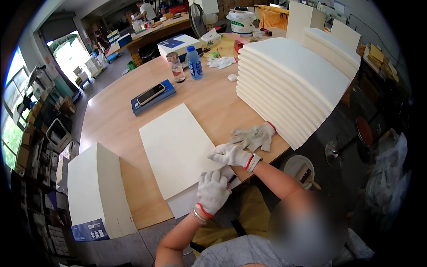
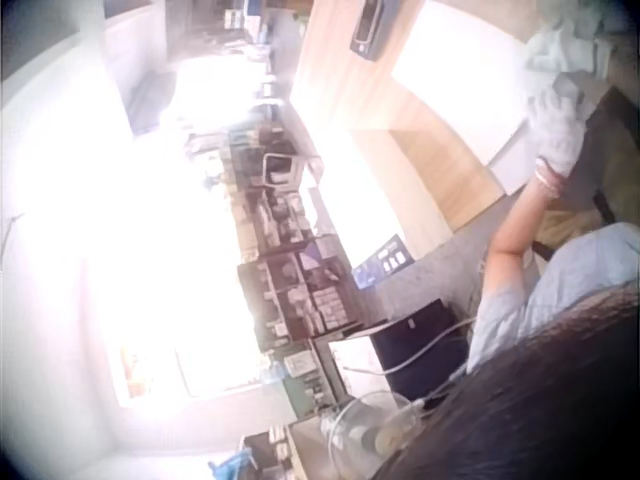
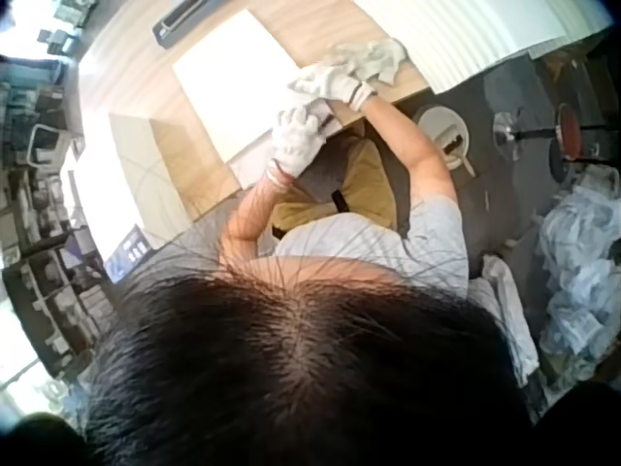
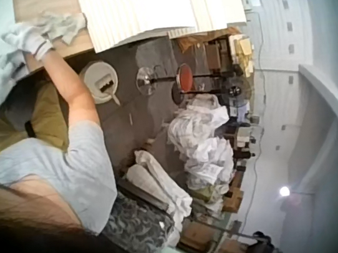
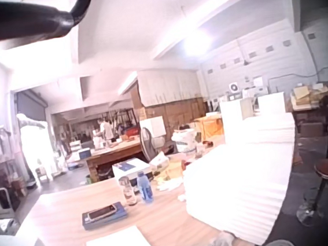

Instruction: The person wraps a stack of white books with a blue paper cover. They place the books on the table, fold the cover over the edges, and smooth the paper to secure it. The wrapped books are then stacked on the right side of the table.

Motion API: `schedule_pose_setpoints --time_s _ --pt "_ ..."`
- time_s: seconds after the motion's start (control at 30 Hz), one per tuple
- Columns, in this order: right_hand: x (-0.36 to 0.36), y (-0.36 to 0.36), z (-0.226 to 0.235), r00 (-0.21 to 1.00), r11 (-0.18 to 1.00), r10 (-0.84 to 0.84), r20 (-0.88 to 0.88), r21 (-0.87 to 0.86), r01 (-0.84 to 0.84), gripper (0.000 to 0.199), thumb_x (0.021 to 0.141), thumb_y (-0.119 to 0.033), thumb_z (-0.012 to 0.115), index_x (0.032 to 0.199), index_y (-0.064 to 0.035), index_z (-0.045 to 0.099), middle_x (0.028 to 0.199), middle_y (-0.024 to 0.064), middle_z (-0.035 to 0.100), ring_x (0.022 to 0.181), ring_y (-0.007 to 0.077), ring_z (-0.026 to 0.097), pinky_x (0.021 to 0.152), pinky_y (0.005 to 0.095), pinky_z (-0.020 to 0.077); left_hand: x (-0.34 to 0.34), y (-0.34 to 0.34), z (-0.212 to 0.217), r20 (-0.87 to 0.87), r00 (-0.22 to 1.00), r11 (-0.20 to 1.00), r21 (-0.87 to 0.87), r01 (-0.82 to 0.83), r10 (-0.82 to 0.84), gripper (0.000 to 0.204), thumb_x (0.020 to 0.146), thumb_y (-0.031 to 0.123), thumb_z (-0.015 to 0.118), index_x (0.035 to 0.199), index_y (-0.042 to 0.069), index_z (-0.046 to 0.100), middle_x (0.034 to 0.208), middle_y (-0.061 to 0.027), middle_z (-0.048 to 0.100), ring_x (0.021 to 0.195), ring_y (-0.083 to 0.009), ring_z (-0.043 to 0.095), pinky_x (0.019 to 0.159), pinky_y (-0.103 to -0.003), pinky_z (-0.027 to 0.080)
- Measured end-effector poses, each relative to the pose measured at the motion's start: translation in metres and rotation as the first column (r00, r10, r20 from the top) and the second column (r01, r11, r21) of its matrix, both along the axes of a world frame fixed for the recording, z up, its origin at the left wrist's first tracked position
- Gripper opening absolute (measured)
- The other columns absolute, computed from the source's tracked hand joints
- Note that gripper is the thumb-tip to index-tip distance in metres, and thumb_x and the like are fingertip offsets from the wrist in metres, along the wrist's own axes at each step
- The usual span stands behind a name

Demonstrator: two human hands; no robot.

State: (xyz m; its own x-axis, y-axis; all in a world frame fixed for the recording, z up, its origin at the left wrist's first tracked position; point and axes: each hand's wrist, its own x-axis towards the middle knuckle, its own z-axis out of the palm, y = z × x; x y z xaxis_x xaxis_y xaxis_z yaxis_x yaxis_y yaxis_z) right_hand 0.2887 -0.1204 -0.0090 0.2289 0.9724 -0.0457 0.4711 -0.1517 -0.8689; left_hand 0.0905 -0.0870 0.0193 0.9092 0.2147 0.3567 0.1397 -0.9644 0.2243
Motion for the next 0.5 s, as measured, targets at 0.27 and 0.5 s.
schedule_pose_setpoints --time_s 0.27,0.5 --pt "0.002 0.002 -0.008 1.000 1.000 0.011 0.023 0.006 -0.011 0.047 0.097 -0.037 0.058 0.121 0.0029 0.062 0.120 0.0153 0.065 0.112 0.0210 0.061 0.097 0.0301 0.0454 0.003 -0.004 -0.012 0.023 0.999 0.980 -0.197 -0.022 0.027 0.014 0.068 0.015 0.072 0.079 0.007 0.068 0.101 -0.0041 0.064 0.098 -0.0282 0.058 0.086 -0.042 0.046" --pt "0.005 0.003 -0.010 0.999 1.000 -0.016 0.049 -0.010 0.016 0.046 0.096 -0.042 0.057 0.110 0.0010 0.066 0.105 0.0138 0.070 0.098 0.0177 0.063 0.086 0.0308 0.0483 0.004 0.003 -0.016 0.047 0.997 0.968 -0.248 -0.040 0.053 0.013 0.070 0.017 0.073 0.075 0.005 0.067 0.098 -0.0065 0.065 0.095 -0.0302 0.059 0.082 -0.042 0.047"
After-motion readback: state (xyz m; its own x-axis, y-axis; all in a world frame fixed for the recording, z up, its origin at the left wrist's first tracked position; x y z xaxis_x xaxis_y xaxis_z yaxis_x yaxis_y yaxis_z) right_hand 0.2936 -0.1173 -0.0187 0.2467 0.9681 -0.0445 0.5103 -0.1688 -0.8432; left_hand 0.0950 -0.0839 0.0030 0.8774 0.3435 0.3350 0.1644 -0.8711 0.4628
